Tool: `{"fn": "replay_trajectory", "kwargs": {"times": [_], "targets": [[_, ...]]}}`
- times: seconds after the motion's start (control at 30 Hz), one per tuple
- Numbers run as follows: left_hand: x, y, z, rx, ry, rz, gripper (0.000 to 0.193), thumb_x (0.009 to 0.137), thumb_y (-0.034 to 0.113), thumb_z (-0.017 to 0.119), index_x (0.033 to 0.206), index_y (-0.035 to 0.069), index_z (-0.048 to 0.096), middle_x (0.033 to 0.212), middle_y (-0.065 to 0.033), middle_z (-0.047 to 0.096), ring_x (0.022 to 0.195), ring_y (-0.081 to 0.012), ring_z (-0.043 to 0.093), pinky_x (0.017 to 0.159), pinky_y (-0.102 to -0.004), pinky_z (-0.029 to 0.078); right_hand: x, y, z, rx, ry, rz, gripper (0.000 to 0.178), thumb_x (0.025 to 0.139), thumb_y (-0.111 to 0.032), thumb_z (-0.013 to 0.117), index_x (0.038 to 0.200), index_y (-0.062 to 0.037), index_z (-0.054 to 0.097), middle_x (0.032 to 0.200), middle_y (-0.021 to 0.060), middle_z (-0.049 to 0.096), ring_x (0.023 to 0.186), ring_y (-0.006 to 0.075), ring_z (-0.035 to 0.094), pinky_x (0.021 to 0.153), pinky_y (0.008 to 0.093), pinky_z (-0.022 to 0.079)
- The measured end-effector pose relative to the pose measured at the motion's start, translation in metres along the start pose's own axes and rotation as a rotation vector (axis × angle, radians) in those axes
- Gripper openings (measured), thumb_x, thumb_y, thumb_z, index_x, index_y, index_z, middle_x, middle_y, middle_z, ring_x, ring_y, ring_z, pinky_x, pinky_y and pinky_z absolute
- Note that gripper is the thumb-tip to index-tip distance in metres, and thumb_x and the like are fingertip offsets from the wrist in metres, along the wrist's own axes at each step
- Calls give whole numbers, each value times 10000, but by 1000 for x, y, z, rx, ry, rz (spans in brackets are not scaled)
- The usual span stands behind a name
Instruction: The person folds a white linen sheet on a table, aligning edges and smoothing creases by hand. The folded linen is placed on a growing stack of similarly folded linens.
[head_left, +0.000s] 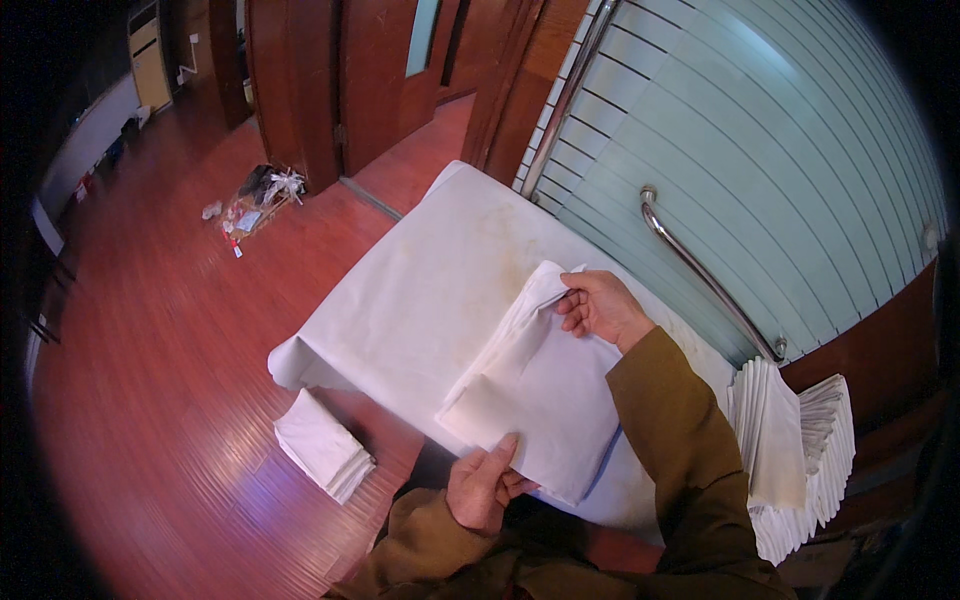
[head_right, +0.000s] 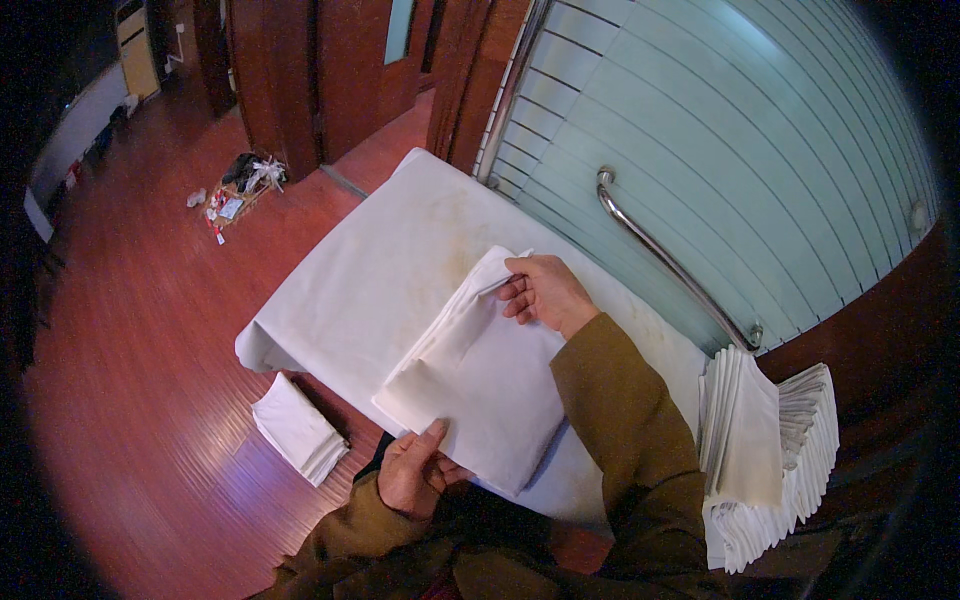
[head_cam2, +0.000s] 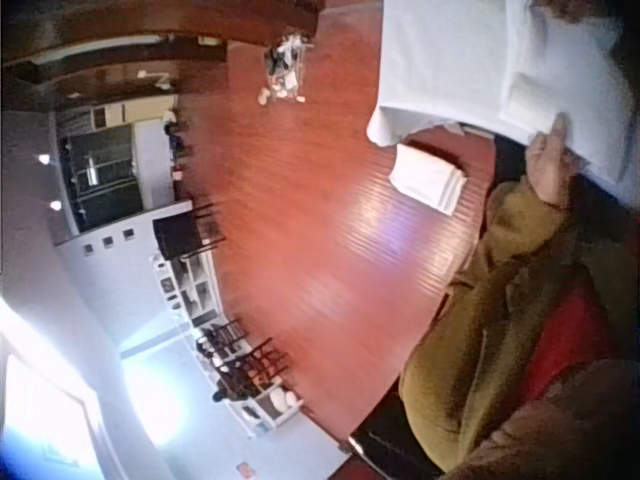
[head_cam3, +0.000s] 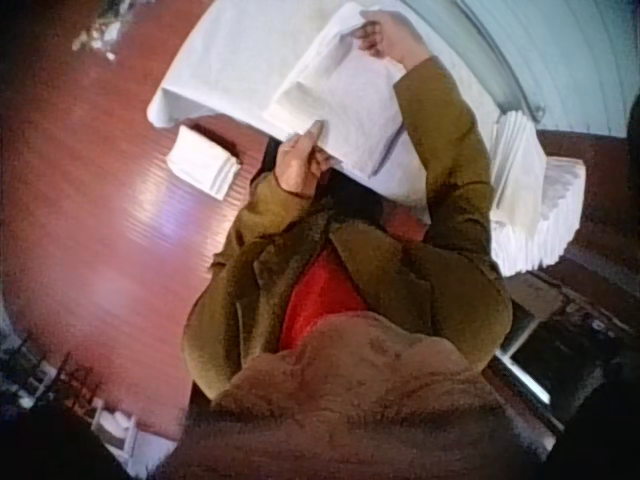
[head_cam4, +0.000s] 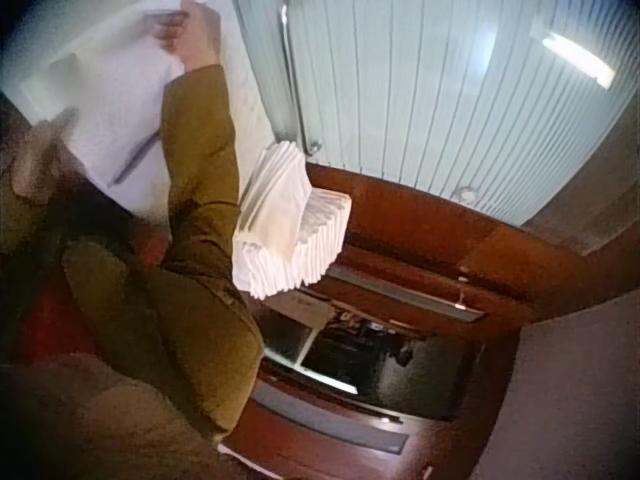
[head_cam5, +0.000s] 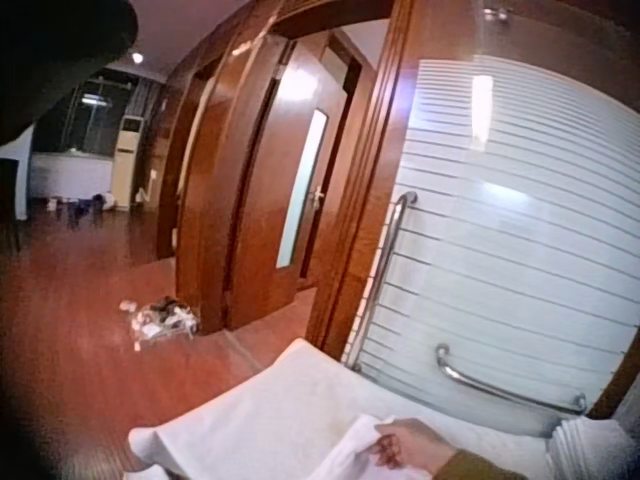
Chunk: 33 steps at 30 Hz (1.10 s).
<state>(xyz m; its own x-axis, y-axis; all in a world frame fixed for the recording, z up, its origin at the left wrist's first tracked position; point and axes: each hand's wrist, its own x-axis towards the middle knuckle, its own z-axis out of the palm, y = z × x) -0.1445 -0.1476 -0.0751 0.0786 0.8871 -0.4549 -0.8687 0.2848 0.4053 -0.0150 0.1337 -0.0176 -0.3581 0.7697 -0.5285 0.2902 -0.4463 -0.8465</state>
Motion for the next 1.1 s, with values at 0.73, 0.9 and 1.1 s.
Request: {"fn": "replay_trajectory", "kwargs": {"times": [0.73,0.9,1.1], "targets": [[5,14,-18,188,147,389,264,1013,170,601,1036,-83,670,854,-169,730,665,-237,719,605,-331,625,-12,10,25,-160,-33,-162,299,986,-310,591,1097,-32,578,910,103,638,662,184,655,544,294,488],[6,23,-20,340,160,463,264,1003,139,592,1140,-73,668,867,-110,715,664,-171,684,613,-283,585,-17,14,27,-165,-13,-210,278,986,-278,593,1105,-27,585,933,107,649,682,181,663,569,296,511],[8,39,-25,494,170,530,215,1009,135,587,1058,-58,668,792,-82,692,606,-134,650,554,-248,528,-18,24,19,-264,80,-372,230,960,-237,640,1074,-37,637,912,82,667,709,163,665,592,296,528]]}}
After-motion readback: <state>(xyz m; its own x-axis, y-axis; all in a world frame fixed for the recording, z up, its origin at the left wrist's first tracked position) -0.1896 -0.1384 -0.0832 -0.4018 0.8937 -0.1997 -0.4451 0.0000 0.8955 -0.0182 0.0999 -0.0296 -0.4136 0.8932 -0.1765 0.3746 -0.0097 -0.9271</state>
